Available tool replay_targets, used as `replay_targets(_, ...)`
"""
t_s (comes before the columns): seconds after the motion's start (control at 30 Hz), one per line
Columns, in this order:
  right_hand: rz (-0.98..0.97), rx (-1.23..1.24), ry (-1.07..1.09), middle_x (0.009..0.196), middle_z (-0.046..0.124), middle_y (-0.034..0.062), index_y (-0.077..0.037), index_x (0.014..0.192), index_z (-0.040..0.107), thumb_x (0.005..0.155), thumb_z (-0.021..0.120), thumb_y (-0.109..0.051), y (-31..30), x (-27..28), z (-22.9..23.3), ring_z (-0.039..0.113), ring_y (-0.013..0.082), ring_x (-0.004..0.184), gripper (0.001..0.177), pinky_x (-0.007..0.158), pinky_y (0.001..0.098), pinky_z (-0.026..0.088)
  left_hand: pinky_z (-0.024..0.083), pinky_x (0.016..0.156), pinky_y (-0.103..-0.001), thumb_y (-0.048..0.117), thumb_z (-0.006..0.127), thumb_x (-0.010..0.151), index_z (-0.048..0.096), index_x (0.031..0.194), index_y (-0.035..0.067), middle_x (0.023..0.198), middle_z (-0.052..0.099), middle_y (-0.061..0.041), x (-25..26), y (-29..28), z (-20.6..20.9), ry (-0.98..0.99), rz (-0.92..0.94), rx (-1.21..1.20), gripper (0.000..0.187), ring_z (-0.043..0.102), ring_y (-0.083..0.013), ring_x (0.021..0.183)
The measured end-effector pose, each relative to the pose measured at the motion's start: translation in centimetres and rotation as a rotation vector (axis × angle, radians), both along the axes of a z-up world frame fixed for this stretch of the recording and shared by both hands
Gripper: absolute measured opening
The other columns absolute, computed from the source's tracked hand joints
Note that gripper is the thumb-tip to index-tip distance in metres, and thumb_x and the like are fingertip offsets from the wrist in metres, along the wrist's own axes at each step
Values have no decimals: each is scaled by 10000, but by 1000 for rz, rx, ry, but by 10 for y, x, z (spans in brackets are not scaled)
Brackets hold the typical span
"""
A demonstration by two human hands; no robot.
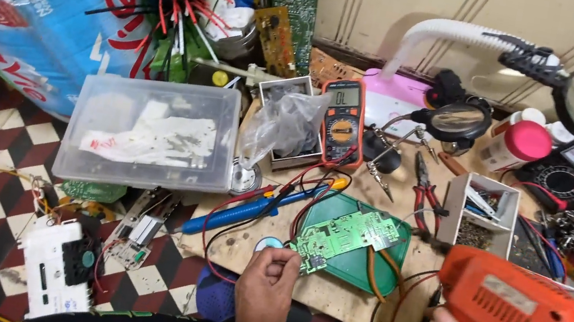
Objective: The person holds a green circuit board and uses an orange heat gun to apply hot air to specific components on the board. They rotate the board to access different areas and continue heating the components throughout the clip.
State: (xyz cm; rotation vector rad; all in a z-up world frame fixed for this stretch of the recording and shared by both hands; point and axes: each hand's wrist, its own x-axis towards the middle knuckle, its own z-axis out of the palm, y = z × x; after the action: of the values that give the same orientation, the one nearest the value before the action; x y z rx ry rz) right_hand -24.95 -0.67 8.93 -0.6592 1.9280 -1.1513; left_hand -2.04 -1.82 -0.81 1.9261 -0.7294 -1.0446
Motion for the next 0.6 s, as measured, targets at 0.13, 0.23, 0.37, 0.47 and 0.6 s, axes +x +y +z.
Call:
replay_targets(0.13, -3, 115, -74, 487, 567, 349, 180, 658, 650, 977, 866, -46, 2, 17, -18, 487, 423, 328, 447, 350, 449, 348, 711, 706, -236, 282, 805, 986, 837, 1009, 183, 1021, 814, 32, -1, -1, 0, -37, -36, -2, 108, 779, -82, 787)
replay_targets(0.23, 16, 105, -84, 531, 582, 364, 184, 901, 708, 968, 838, 22, 3, 25, -26, 464, 416, 365, 219, 390, 473, 377, 653, 664, -254, 295, 810, 975, 843, 968, 193, 919, 809, 60, -4, -4, 3, -32, -18, 15, 107, 711, -76, 718)
replay_targets(0.37, 134, 76, -7, 447, 603, 310, 169, 644, 685, 934, 858, 9, 5, 29, -36, 483, 370, 317, 374, 392, 430, 421, 625, 689, -310, 311, 812, 963, 831, 933, 211, 947, 753, 62, -5, -6, -3, -153, -6, -52, 106, 667, -85, 665)
replay_targets(0.47, 113, 106, -5, 457, 608, 314, 179, 616, 683, 921, 877, 7, 6, 31, -45, 495, 375, 328, 400, 407, 431, 430, 642, 718, -314, 311, 813, 958, 834, 942, 219, 1004, 763, 58, -5, -8, -4, -137, 2, -34, 96, 706, -92, 721)
replay_targets(0.6, 84, 115, 3, 461, 604, 303, 171, 606, 681, 904, 898, 1, 8, 34, -52, 484, 351, 337, 406, 404, 403, 416, 620, 770, -331, 332, 810, 953, 838, 950, 231, 1021, 763, 77, -3, -9, -4, -110, -30, 9, 104, 691, -87, 691)
